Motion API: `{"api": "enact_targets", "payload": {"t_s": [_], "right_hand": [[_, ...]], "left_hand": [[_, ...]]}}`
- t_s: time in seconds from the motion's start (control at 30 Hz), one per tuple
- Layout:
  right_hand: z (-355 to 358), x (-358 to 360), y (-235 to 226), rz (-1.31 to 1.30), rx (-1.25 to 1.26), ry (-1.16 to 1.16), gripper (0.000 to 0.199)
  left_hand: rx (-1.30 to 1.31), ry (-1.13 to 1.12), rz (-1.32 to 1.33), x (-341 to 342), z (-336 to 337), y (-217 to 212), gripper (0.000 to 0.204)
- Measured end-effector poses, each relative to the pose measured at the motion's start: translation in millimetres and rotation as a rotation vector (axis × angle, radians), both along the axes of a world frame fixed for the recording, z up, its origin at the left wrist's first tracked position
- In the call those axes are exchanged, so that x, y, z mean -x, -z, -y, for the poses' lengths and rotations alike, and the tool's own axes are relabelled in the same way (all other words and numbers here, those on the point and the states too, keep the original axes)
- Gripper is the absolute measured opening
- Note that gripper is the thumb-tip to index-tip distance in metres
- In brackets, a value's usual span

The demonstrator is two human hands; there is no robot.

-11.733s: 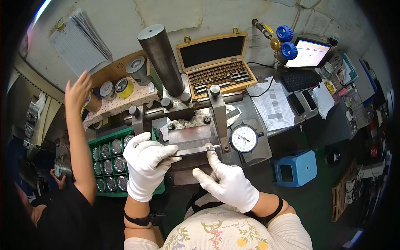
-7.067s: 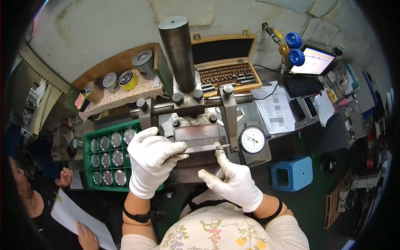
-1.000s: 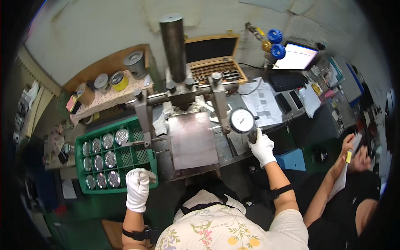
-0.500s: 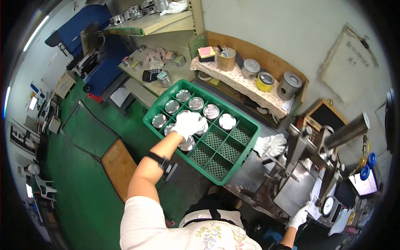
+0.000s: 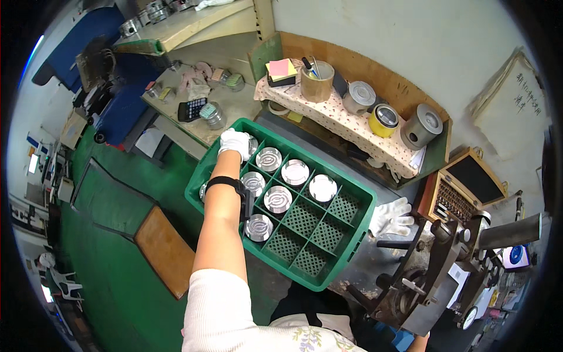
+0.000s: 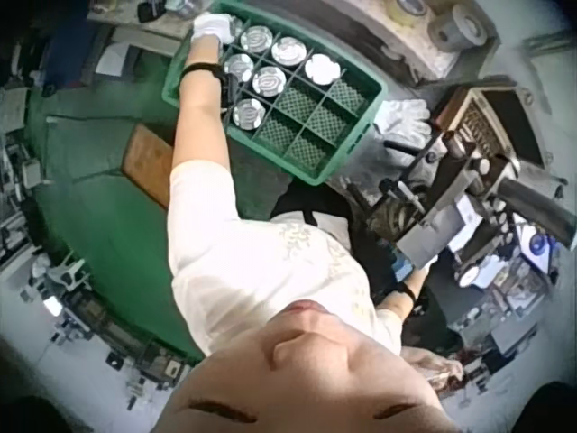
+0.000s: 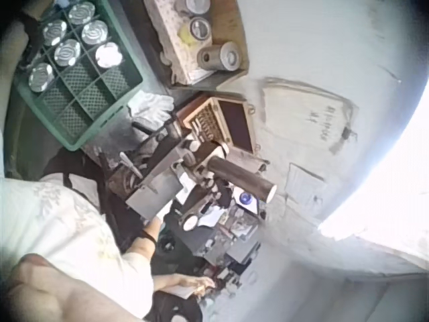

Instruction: Inspecting and measuring metal parts using a manual press with a dial indicator.

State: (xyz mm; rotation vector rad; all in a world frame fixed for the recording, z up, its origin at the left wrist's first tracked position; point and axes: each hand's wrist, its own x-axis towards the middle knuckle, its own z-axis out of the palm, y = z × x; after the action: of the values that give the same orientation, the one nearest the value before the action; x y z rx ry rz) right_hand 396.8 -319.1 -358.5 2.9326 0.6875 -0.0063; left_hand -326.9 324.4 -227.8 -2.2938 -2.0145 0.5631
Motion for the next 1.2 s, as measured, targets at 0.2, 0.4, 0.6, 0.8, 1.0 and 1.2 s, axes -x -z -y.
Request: {"api": "enact_targets", "payload": {"t_s": [0.2, 0.4, 0.6, 0.8, 1.0, 1.2], "right_hand": [[54.6, -8.5, -24.4, -0.030, -0.114, 0.078, 0.071], [59.6, 44.7, -24.0, 0.197, -0.132, -0.187, 0.059], [3.0, 104.0, -84.0, 0.199, -0.618, -0.081, 0.033], [-6.9, 95.1, -101.4, 0.369, -0.766, -0.014, 0.033], [-40.2, 110.9, -149.4, 0.335, -1.199, -0.136, 0.027], [-64.7, 176.8, -224.0, 0.108, -1.437, -0.398, 0.030]], "left_hand": [[0.144, -0.006, -0.047, 0.7, -20.5, 6.1, 0.072], [0.017, -0.043, -0.002, 8.6, -7.0, -12.2, 0.075], [-0.220, 0.048, 0.135, -11.6, 32.1, -91.4, 0.058], [-0.702, 0.403, 0.501, -40.5, 126.3, -169.9, 0.060], [-0.410, 0.659, 1.119, -136.4, 254.2, -248.9, 0.085], [-0.241, 1.193, 0.913, -250.4, 328.5, -283.1, 0.086]]}}
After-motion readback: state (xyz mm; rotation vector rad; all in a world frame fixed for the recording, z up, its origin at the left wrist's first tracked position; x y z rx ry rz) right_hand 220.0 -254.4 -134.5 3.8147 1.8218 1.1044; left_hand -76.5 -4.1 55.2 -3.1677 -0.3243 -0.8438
